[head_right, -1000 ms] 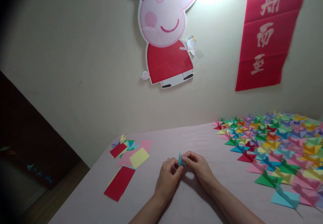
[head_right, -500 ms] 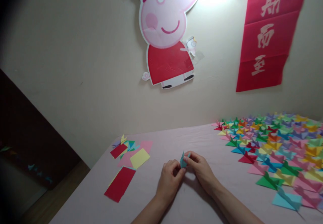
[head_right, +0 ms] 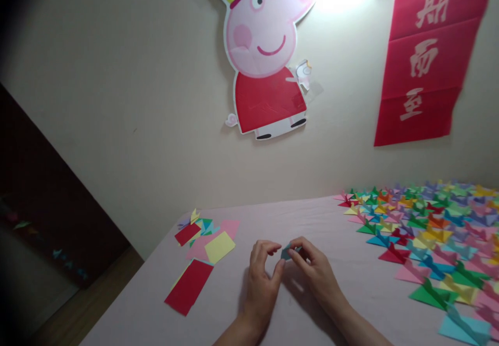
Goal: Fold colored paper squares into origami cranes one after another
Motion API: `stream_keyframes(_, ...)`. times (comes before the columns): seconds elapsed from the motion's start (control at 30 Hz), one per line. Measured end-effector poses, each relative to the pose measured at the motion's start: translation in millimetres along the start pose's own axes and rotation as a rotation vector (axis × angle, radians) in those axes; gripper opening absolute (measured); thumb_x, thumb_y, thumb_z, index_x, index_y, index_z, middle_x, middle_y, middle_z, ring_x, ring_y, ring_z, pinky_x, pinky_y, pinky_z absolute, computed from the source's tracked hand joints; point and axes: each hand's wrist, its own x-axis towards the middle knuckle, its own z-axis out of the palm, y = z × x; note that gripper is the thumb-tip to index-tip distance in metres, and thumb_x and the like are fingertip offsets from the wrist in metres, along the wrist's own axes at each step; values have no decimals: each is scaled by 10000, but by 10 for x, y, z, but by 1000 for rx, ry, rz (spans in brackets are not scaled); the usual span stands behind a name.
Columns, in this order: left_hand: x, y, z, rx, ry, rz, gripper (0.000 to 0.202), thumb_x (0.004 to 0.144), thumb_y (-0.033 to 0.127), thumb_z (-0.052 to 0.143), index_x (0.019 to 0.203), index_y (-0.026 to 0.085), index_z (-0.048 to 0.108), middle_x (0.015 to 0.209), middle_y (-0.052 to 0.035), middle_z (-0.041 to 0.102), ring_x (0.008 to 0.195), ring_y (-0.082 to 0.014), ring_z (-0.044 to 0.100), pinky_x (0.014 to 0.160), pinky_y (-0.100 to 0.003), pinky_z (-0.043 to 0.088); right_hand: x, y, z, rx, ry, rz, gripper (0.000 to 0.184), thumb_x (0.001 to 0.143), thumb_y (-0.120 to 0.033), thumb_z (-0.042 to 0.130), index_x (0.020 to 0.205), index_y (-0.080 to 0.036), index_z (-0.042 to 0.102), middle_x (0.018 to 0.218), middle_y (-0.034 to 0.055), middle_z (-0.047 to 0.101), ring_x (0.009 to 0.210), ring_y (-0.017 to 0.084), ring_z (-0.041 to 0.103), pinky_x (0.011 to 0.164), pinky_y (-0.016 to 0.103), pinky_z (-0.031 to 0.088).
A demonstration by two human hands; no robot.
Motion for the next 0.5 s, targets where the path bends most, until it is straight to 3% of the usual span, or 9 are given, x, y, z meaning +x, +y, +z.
stream_keyframes(0.17, -9, 13, 3, 28, -13, 44, 248, 833, 51, 579, 985, 245, 605, 1006, -35, 624, 1015, -223, 563, 936, -380, 440, -38, 38, 34, -19, -78, 82, 360, 749, -570, 671, 830, -220, 658, 555, -35, 583, 482, 143, 502, 493, 268, 391)
stream_keyframes(0.37, 4, 27, -8, 46, -60, -6, 203, 834, 68, 603, 950, 234, 618, 964, -16, 658, 958, -213, 577, 909, -378, 433, -15, 12, 13, 62, -33, 99, 397, 697, -585, 718, 797, -208, 649, 661, -4, 646, 511, 138, 530, 492, 261, 415)
stream_keyframes(0.5, 7, 52, -21, 29, -68, -37, 189, 838, 79, 589, 942, 234, 623, 957, -12, 662, 952, -209, 580, 907, -370, 436, -22, 30, 9, 16, -23, 99, 332, 739, -533, 697, 797, -212, 640, 553, -42, 550, 484, 129, 463, 474, 250, 360)
